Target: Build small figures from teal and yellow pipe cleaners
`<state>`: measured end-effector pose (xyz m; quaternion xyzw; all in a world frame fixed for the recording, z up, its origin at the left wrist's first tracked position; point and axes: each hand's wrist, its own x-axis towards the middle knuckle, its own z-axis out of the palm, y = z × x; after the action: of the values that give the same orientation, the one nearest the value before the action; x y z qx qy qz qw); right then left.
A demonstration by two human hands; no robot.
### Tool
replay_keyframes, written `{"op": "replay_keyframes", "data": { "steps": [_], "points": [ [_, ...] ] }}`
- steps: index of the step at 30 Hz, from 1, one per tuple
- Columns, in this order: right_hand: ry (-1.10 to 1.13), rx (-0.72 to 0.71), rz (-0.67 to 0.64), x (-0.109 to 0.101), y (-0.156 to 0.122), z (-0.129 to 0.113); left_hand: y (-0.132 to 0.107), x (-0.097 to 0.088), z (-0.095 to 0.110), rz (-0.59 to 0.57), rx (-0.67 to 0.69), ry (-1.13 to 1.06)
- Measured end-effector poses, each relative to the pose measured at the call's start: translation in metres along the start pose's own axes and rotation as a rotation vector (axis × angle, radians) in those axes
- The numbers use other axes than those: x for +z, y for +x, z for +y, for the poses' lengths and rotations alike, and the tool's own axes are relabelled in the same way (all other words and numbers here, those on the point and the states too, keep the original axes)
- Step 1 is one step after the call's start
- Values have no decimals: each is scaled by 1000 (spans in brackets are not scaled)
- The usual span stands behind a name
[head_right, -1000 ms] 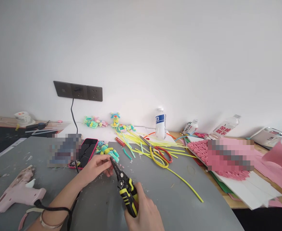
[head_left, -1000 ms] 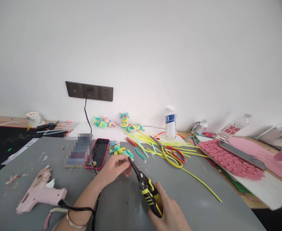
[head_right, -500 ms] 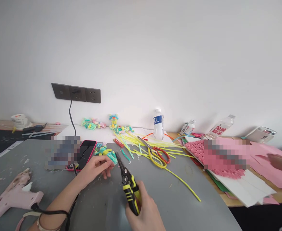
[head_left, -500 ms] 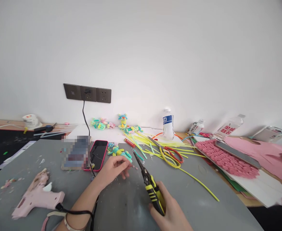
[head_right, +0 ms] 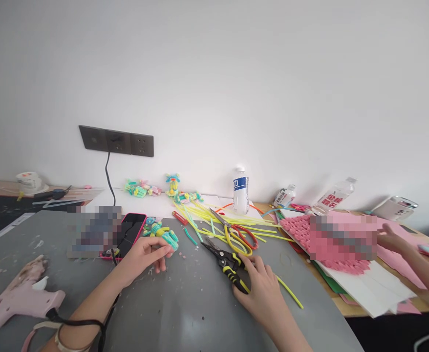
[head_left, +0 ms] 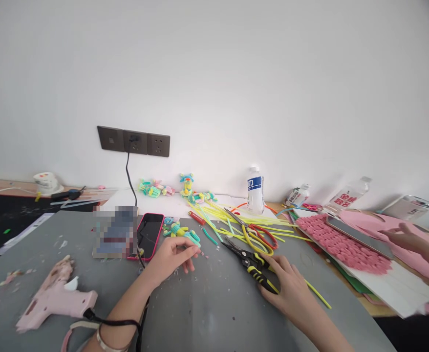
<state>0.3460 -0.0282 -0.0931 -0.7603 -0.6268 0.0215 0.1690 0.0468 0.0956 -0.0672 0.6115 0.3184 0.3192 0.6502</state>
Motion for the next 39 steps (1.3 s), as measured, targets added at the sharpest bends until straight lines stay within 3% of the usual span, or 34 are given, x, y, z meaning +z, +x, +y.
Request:
{"op": "replay_keyframes", "data": {
  "steps": [4, 6, 8, 13, 17, 26, 30, 35, 39],
  "points": [
    [53, -50, 199, 18, 2, -3, 1, 1, 2, 9, -7, 10],
    [70, -41, 324, 22, 3, -19, 2, 1, 3, 11, -19, 13],
    [151, -95, 363, 19, 6, -47, 2, 1, 3, 8, -20, 8],
    [673, -330, 112, 0, 22, -124, 1, 1, 1, -38, 2, 39],
    [839, -358, -23, -3, 41, -149, 1, -1, -3, -69, 27, 19],
    [964, -224, -161, 4, 52, -141, 2, -1, -5, -79, 56, 5],
    [726, -123, -33, -5, 66, -108, 3, -2, -7, -63, 56, 11],
    [378, 23, 63, -5, 85, -61, 7, -6, -8, 137, 93, -41],
    [359, -53, 147, 2, 88, -71, 8, -8, -5, 274, 117, -72]
  ]
}}
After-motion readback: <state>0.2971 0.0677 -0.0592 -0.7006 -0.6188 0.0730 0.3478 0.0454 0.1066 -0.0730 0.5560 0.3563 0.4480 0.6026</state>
